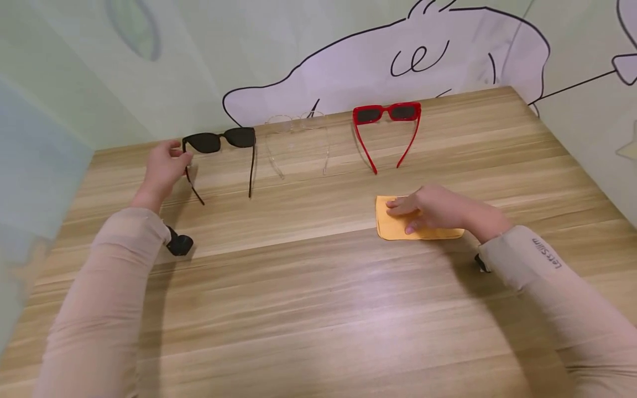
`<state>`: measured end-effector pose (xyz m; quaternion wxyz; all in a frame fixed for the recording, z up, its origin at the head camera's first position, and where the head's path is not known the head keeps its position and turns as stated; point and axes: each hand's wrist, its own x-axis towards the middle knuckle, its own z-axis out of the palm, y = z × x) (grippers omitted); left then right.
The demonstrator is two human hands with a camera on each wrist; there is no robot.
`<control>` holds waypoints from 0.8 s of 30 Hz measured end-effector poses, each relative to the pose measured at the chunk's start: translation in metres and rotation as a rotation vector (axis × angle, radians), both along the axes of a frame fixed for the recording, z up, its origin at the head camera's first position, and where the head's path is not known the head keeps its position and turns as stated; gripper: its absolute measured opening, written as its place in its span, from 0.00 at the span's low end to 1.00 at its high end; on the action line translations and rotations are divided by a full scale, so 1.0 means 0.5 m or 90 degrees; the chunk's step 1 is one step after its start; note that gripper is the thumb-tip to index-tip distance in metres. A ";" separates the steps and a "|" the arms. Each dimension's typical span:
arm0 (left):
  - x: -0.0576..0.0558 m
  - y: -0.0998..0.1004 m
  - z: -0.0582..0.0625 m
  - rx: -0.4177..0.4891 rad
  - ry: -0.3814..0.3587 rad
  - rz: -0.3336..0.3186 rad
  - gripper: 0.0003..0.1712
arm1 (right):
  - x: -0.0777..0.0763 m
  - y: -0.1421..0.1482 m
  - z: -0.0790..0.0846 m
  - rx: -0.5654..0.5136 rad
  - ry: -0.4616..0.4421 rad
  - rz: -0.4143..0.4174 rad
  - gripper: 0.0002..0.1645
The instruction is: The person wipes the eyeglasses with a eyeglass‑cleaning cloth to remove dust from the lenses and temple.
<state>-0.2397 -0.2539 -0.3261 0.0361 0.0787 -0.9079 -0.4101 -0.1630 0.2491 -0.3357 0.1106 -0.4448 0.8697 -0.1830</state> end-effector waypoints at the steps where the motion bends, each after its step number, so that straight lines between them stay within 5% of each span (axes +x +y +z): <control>1: -0.001 0.001 0.000 0.008 0.006 0.003 0.27 | 0.000 0.000 -0.001 -0.003 0.003 0.000 0.32; 7: -0.009 0.007 -0.001 0.129 0.048 0.009 0.20 | -0.002 0.001 -0.004 -0.026 0.018 0.014 0.31; 11: -0.009 0.010 0.003 0.167 0.024 0.007 0.20 | -0.001 0.002 -0.003 -0.036 0.028 0.018 0.29; 24: 0.025 0.018 0.028 0.095 -0.091 -0.105 0.18 | 0.002 -0.002 -0.005 -0.072 0.034 0.019 0.20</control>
